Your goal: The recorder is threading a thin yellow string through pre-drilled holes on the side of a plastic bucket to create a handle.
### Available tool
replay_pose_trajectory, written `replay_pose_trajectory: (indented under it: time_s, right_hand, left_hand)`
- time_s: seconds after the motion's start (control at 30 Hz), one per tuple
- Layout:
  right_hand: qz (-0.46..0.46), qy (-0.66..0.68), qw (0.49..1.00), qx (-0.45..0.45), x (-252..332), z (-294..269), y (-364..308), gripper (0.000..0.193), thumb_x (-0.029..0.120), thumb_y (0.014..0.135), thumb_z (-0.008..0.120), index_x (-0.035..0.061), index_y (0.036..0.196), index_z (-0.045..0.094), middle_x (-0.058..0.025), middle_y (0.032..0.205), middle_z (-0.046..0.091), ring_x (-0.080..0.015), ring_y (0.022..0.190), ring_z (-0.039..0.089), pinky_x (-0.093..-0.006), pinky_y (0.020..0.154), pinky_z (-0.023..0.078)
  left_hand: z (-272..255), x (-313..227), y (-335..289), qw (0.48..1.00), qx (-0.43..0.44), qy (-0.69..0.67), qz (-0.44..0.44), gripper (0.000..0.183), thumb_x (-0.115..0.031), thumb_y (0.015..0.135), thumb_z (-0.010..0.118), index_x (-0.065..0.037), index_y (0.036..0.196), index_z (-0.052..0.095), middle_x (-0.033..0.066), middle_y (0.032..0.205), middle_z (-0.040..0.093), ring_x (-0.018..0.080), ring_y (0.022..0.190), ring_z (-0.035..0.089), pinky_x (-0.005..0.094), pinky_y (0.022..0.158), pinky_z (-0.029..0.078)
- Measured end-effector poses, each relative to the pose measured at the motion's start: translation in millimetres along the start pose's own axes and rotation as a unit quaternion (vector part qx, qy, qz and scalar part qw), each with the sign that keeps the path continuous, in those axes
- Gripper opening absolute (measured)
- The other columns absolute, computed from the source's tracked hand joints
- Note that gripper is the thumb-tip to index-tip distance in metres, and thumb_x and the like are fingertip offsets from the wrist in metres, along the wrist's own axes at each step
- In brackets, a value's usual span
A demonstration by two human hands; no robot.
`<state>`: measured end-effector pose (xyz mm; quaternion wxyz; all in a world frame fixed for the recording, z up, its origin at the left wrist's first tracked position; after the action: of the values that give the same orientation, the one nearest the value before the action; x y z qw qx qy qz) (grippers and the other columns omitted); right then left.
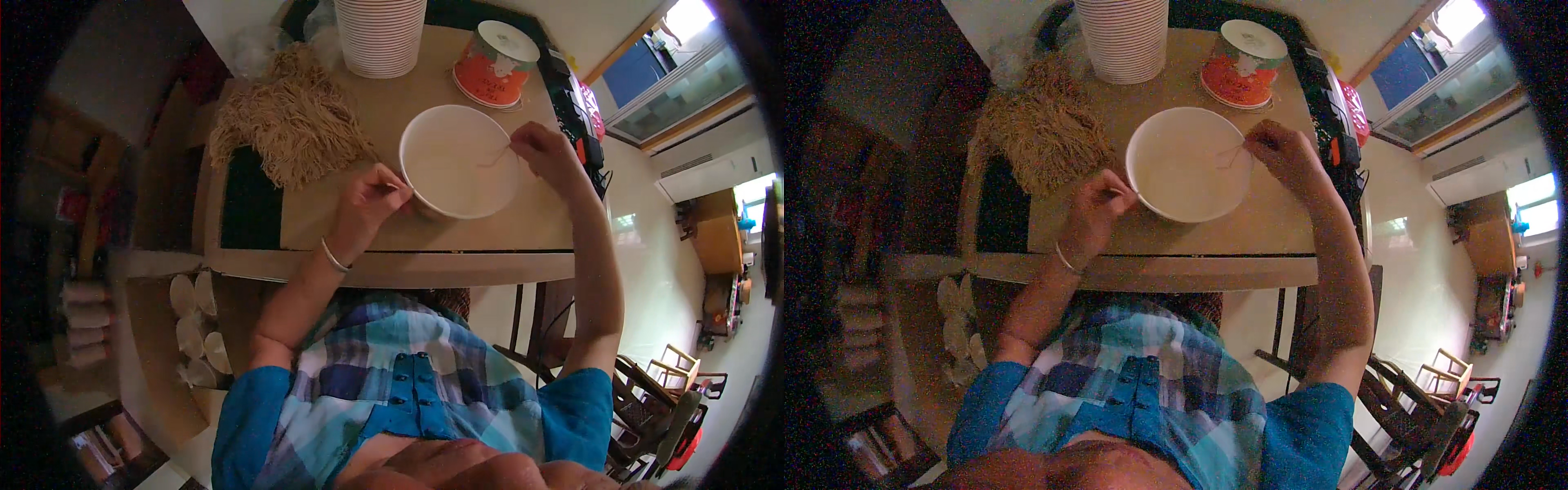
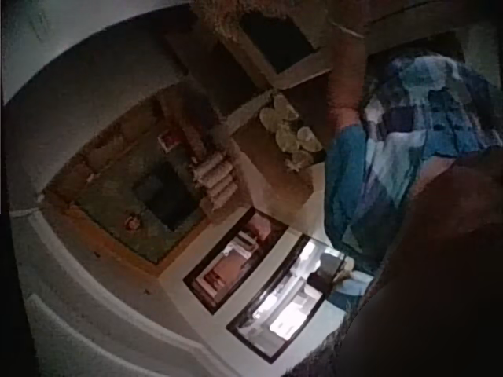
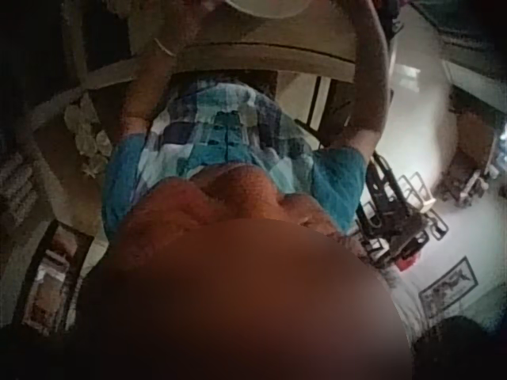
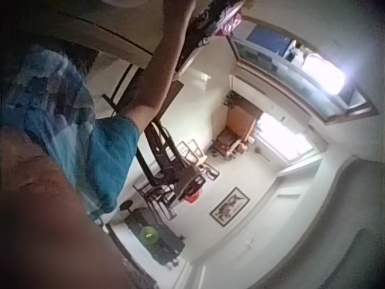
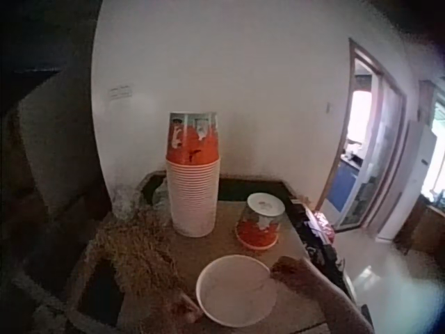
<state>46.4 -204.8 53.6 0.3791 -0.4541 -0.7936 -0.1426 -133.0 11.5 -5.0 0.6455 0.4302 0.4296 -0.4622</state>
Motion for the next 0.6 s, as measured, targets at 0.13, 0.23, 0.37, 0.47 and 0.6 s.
replay_pose_trajectory:
  time_s: [0.13, 0.23, 0.37, 0.47, 0.6]
  right_hand:
    - [-0.146, -0.011, 0.989, 0.001, 15.1, 4.4, 20.0, 0.011, 0.014, 0.087, 0.065, 0.0046, 0.093, 0.063, 0.0017, 0.075, 0.057, -0.0072, 0.067, 0.052, -0.0226, 0.061, 0.044]
    - [-0.176, -0.041, 0.983, 0.008, 33.1, 7.9, 25.8, 0.011, 0.011, 0.086, 0.064, 0.0029, 0.093, 0.063, -0.003, 0.078, 0.059, -0.0112, 0.072, 0.055, -0.0253, 0.067, 0.046]
    - [-0.186, -0.023, 0.982, 0.006, 50.5, 15.0, 26.9, 0.012, 0.009, 0.084, 0.065, 0.0015, 0.093, 0.062, -0.008, 0.086, 0.059, -0.0149, 0.08, 0.058, -0.0279, 0.071, 0.047]
    - [-0.217, -0.084, 0.972, -0.036, 72.6, 13.5, 16.4, 0.01, 0.007, 0.084, 0.063, 0.0011, 0.093, 0.062, -0.0081, 0.09, 0.059, -0.0163, 0.083, 0.059, -0.0283, 0.073, 0.048]
    - [-0.216, -0.066, 0.973, -0.037, 94.5, 18.6, -0.5, 0.008, 0.003, 0.085, 0.061, 0.0008, 0.092, 0.062, -0.0077, 0.091, 0.058, -0.0186, 0.086, 0.059, -0.0295, 0.075, 0.048]
  left_hand:
    - [20.2, 8.6, -20.0, 0.998, 0.03, -0.044, -0.023, 0.008, -0.004, 0.086, 0.064, -0.004, 0.09, 0.057, 0.0045, 0.09, 0.062, 0.0116, 0.079, 0.061, 0.0269, 0.07, 0.052]
    - [34.8, 15.7, -33.1, 0.995, 0.058, -0.03, -0.075, 0.011, -0.006, 0.087, 0.064, -0.003, 0.094, 0.057, 0.0051, 0.09, 0.062, 0.0118, 0.08, 0.061, 0.0272, 0.069, 0.053]
    - [39.0, 30.8, -47.6, 0.986, 0.096, -0.025, -0.137, 0.012, -0.008, 0.088, 0.064, -0.003, 0.097, 0.058, 0.004, 0.089, 0.062, 0.0107, 0.08, 0.061, 0.0267, 0.069, 0.052]
    - [30.0, 3.6, -49.4, 0.965, 0.19, 0.178, 0.02, 0.012, -0.011, 0.09, 0.063, -0.003, 0.098, 0.06, 0.0021, 0.088, 0.061, 0.0091, 0.08, 0.06, 0.0259, 0.07, 0.052]
    - [-16.6, -42.4, -26.5, 0.993, 0.086, 0.086, 0.001, 0.011, -0.014, 0.091, 0.06, -0.004, 0.096, 0.063, 0.0029, 0.086, 0.061, 0.0114, 0.08, 0.059, 0.0274, 0.072, 0.05]
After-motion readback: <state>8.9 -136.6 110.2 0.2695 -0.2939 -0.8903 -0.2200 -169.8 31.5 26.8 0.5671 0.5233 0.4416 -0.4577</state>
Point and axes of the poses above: each hand's wrist, its own y-axis towards the middle knuckle, its own z-axis out of the palm, x = y × z, the point moved 8 cm from there along y, towards the middle knuckle
